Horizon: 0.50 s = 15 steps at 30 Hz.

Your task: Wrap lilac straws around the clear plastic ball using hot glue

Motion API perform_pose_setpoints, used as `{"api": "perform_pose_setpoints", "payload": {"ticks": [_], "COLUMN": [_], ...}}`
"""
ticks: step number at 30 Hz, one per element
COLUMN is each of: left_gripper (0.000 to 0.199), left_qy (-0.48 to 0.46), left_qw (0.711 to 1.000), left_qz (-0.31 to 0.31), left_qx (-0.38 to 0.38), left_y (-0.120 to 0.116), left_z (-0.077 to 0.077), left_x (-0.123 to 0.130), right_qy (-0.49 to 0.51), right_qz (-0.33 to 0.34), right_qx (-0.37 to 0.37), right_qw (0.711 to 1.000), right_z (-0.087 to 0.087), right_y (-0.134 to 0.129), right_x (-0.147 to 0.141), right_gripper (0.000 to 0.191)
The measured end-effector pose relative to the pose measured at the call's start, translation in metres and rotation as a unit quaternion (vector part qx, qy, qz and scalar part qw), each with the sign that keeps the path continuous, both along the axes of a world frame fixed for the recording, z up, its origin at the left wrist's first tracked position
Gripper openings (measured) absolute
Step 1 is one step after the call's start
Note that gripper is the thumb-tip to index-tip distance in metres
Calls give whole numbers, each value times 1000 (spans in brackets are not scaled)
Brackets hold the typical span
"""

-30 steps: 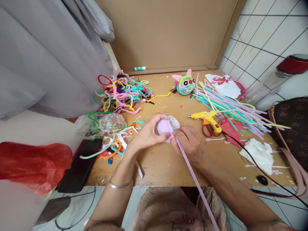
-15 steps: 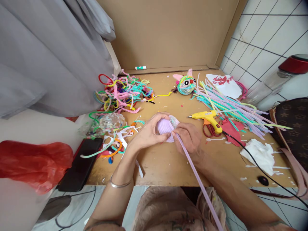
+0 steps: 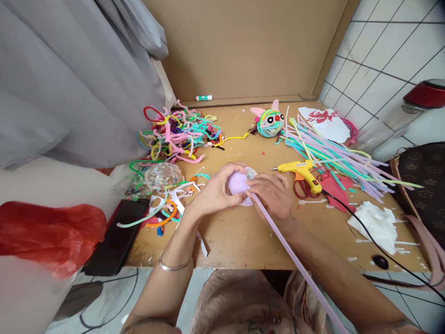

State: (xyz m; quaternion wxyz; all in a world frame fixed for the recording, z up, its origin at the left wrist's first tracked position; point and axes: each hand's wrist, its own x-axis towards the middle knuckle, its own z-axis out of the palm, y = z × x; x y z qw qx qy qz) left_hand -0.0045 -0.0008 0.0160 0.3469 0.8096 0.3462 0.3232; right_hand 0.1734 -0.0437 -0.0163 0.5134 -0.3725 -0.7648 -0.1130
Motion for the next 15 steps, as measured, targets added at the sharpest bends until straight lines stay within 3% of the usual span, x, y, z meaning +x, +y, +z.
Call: {"api": "perform_pose_setpoints", "payload": {"ticks": [15], "left_gripper": [50], "left_qy": [11], "left_qw": [1000], "left_qz": [15], "left_qx": [-10], "left_y": [0], "left_z": [-2], "left_x": [0], "right_qy": [21], "right_qz": [21], "right_qx": [14], "right_qw": [999], "right_z": [-5], "right_y": [2], "right_x": [0], "right_gripper": [11]}}
